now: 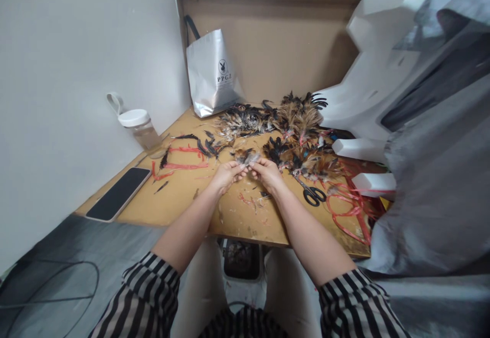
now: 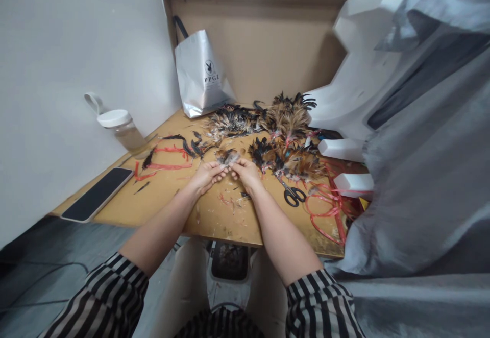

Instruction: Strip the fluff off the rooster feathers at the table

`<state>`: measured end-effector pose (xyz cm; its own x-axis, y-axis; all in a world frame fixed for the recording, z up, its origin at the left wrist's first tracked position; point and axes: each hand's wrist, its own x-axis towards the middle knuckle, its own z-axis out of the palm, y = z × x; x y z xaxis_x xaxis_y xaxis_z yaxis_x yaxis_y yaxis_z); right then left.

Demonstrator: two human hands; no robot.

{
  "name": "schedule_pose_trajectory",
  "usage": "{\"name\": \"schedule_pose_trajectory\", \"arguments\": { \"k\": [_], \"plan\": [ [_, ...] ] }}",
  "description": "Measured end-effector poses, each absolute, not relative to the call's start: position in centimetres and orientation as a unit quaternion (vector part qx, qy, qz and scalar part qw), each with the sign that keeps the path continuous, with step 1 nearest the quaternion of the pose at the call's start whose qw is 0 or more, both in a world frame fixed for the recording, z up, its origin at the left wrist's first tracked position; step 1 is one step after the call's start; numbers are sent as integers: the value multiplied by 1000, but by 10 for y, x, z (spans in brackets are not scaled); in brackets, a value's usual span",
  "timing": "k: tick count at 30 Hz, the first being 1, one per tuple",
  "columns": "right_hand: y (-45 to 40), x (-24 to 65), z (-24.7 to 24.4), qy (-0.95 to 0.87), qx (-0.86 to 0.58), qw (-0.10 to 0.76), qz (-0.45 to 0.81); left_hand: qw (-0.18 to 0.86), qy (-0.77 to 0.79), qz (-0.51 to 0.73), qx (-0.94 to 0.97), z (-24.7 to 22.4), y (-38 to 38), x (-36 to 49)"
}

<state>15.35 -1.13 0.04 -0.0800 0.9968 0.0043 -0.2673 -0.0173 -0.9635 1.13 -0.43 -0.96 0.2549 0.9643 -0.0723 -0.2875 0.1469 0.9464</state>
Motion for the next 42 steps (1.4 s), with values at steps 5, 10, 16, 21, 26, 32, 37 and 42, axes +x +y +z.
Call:
{"name": "schedule_pose_trajectory", "arguments": {
  "k": [5, 10, 16, 21, 26, 32, 37, 42],
  "plan": [
    [-12, 153, 1, -468, -441, 534, 549, 674, 370, 481, 422, -11, -3, 10],
    [-12, 150, -2, -502, -455, 531, 509, 673, 374, 479, 421, -11, -3, 10],
    [-11, 149, -4, -500, -459, 534, 504, 668, 379, 486, 418, -14, -1, 12],
    [-13, 148, 0, -494, -443, 533, 525, 664, 367, 494, 424, -16, 0, 12],
    [-15, 149, 3, -484, -433, 524, 552, 661, 368, 495, 426, -12, -3, 12],
    [-16, 150, 4, -483, -434, 519, 557, 668, 359, 490, 431, -10, -5, 11],
    [-15, 152, 3, -472, -442, 516, 562, 669, 342, 501, 430, -10, -5, 12],
    [-12, 152, 1, -451, -427, 529, 578, 663, 349, 506, 428, -8, -6, 13]
  ]
}}
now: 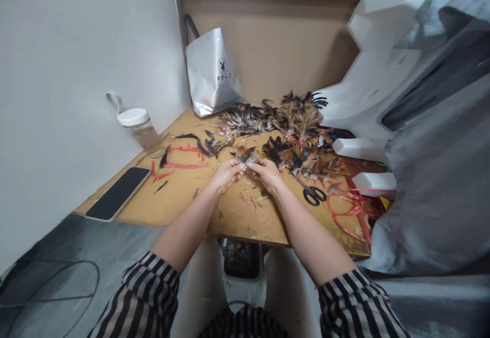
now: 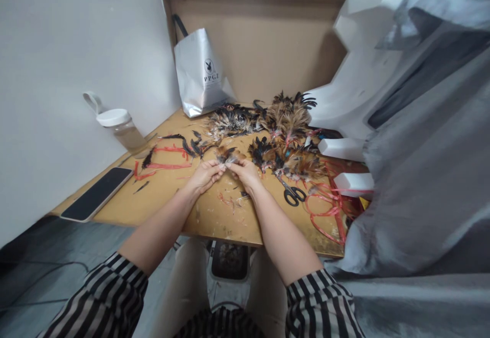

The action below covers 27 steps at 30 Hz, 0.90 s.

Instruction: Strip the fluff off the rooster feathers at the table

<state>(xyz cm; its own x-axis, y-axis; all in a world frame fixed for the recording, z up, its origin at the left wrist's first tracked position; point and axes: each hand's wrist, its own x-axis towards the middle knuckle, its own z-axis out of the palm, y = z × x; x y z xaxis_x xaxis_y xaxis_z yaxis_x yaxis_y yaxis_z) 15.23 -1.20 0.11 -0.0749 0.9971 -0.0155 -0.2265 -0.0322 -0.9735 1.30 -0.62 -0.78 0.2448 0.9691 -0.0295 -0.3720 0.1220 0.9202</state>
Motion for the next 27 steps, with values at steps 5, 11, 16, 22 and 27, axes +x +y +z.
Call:
{"name": "schedule_pose_trajectory", "arguments": {
  "k": [5, 11, 16, 22, 27],
  "plan": [
    [-12, 151, 0, -436, -407, 560, 575, 650, 359, 487, 459, -9, -7, 13],
    [-12, 150, -2, -443, -395, 573, 566, 661, 361, 465, 466, -9, -8, 14],
    [-12, 148, -1, -464, -414, 580, 526, 659, 365, 461, 469, -8, -8, 14],
    [-11, 147, -4, -513, -436, 591, 444, 646, 371, 458, 485, -10, -7, 14],
    [-9, 147, -7, -546, -459, 576, 399, 614, 378, 465, 514, -13, -5, 14]
  ]
}}
